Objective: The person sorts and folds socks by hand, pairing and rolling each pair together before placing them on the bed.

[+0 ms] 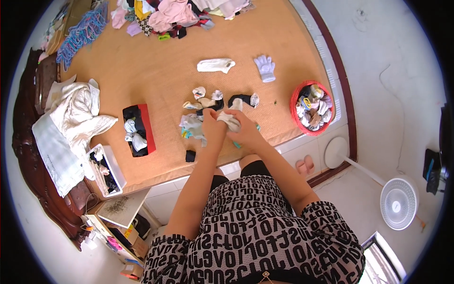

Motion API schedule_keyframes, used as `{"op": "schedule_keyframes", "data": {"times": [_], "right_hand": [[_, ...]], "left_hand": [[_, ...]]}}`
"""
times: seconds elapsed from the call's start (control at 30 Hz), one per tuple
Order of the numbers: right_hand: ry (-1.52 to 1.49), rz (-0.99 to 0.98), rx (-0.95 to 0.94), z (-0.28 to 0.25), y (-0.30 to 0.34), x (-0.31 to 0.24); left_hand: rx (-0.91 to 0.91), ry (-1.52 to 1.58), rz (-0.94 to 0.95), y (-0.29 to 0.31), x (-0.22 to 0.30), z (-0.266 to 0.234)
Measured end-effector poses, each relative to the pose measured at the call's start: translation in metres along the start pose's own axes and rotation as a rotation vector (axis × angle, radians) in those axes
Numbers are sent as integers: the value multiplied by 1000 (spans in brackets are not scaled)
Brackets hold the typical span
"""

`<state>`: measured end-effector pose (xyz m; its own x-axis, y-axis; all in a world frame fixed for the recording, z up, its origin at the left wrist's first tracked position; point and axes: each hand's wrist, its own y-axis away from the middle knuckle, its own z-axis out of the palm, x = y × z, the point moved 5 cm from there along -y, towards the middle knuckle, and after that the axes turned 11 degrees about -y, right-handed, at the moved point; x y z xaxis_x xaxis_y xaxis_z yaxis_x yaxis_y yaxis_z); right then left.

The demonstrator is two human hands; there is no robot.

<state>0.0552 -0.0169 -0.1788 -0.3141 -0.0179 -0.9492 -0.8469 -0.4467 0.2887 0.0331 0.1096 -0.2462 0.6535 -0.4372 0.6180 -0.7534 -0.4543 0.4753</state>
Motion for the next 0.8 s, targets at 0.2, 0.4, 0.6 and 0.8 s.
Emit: {"op": "schedule_keyframes", "data": {"times": [0.2,0.4,0.6,0.8], "right_hand": [[599,255,370,-44,-17,56],[760,201,382,-48,-25,81],[-196,674,-32,-22,-9,107],[-1114,557,-138,-2,7,91]], "left_hand": [[117,144,419,31,22,-3],[-449,1268,-147,28,-4,18],[-280,864,-241,11,-36,11],[-388,640,-157,-5,-21,23]]}}
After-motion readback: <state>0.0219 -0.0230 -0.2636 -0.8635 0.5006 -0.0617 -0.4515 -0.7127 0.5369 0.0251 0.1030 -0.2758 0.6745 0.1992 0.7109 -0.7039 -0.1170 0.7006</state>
